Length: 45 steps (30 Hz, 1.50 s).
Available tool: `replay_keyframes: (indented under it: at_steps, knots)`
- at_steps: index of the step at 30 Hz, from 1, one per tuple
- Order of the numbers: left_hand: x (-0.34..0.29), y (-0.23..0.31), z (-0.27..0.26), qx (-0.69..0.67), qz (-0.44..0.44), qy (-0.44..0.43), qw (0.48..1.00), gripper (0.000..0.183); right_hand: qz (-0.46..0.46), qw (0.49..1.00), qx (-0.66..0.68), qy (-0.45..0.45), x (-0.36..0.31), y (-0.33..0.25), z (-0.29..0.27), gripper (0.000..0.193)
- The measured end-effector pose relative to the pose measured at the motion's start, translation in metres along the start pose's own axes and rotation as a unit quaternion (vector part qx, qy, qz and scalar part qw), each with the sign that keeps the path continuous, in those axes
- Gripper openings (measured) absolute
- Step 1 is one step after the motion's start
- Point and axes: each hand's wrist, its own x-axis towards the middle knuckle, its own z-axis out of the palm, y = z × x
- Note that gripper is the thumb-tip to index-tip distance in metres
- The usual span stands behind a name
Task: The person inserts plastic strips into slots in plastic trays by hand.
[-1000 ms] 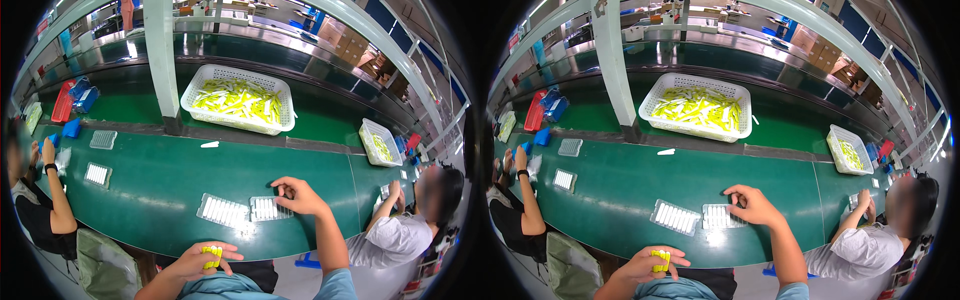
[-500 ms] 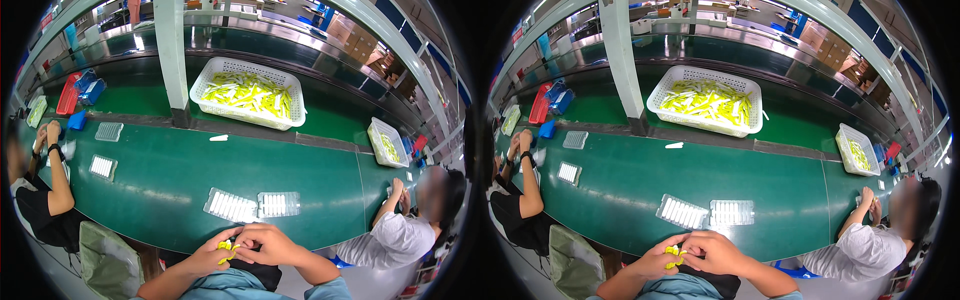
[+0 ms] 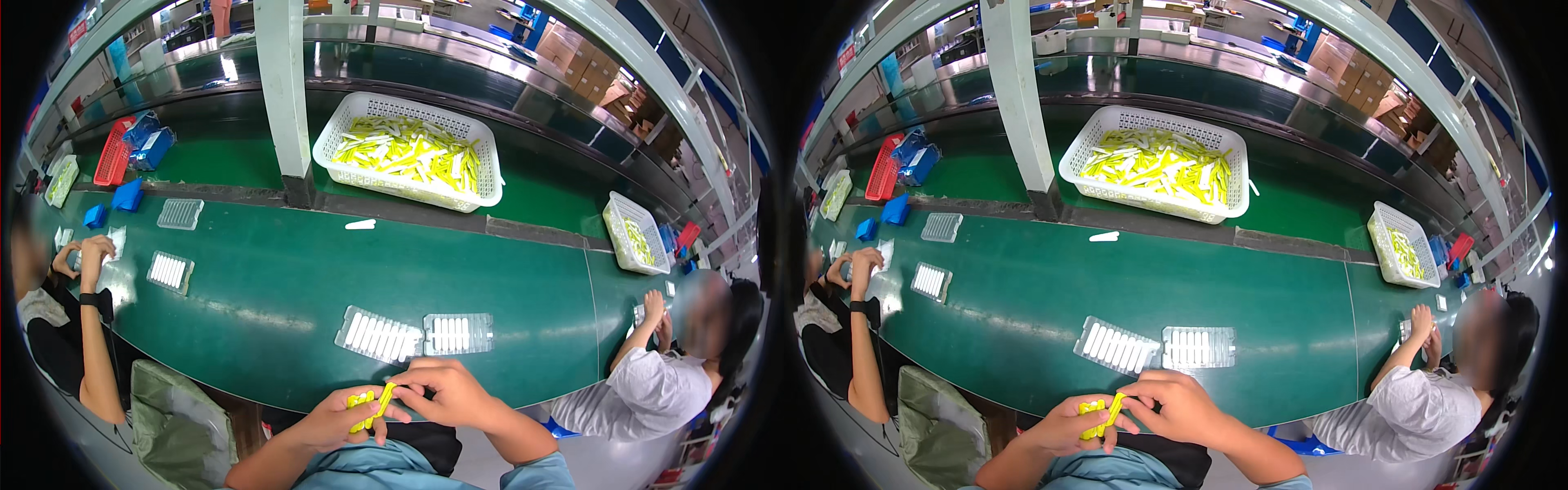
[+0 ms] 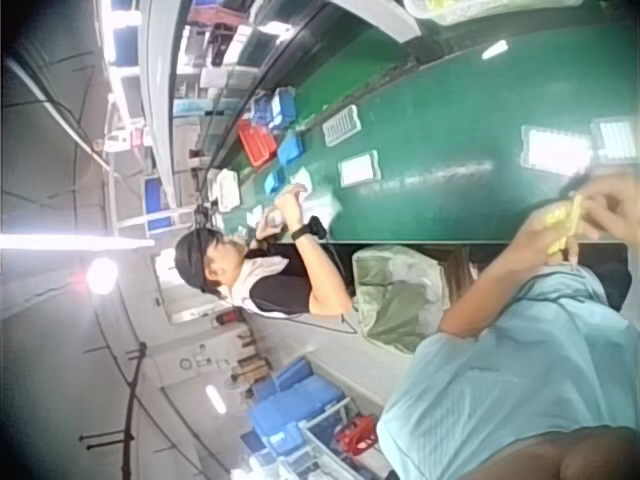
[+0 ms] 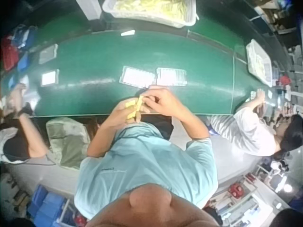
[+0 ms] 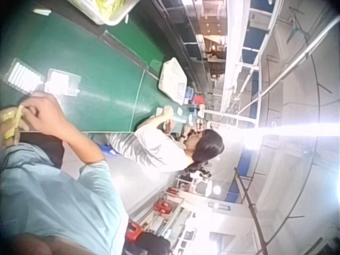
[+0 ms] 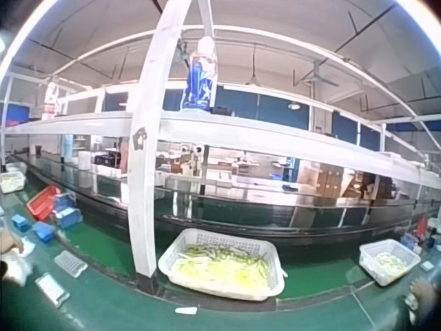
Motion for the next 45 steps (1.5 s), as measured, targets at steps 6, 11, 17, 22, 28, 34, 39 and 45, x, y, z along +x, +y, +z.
replay_keyframes:
  at_steps: [6,11,17,22,28,34,39,45]
  knots:
    - [-0.001,-0.003,-0.001,-0.022,0.029,-0.009,0.999,0.035,0.004,0.998,0.059,0.014,0.000,-0.004,0.000,0.024]
    - [0.003,-0.003,0.003,-0.014,0.031,-0.008,0.999,0.034,0.056,0.993,0.087,0.048,-0.002,-0.010,0.001,0.022]
    - [0.002,0.001,0.005,0.007,0.014,0.009,1.000,0.040,-0.021,0.963,0.045,0.267,-0.016,0.021,-0.022,0.014]
    - [-0.001,0.000,-0.001,0.000,0.013,0.020,1.000,0.040,-0.066,0.854,-0.453,0.249,-0.032,0.052,-0.067,0.017]
    - [0.000,0.002,0.001,0.002,-0.004,0.025,1.000,0.040,0.003,0.886,-0.437,0.157,-0.048,0.050,-0.070,0.030]
    - [0.002,0.006,0.005,0.005,-0.005,0.014,1.000,0.040,-0.032,0.880,-0.443,0.167,-0.043,0.046,-0.068,0.035]
    - [0.008,0.002,0.006,0.028,-0.006,-0.009,1.000,0.040,-0.088,0.951,-0.206,0.212,-0.040,0.018,-0.040,0.030]
    - [0.018,-0.009,0.016,0.046,0.008,-0.043,0.998,0.040,0.048,0.994,0.061,0.083,-0.026,0.009,-0.010,0.017]
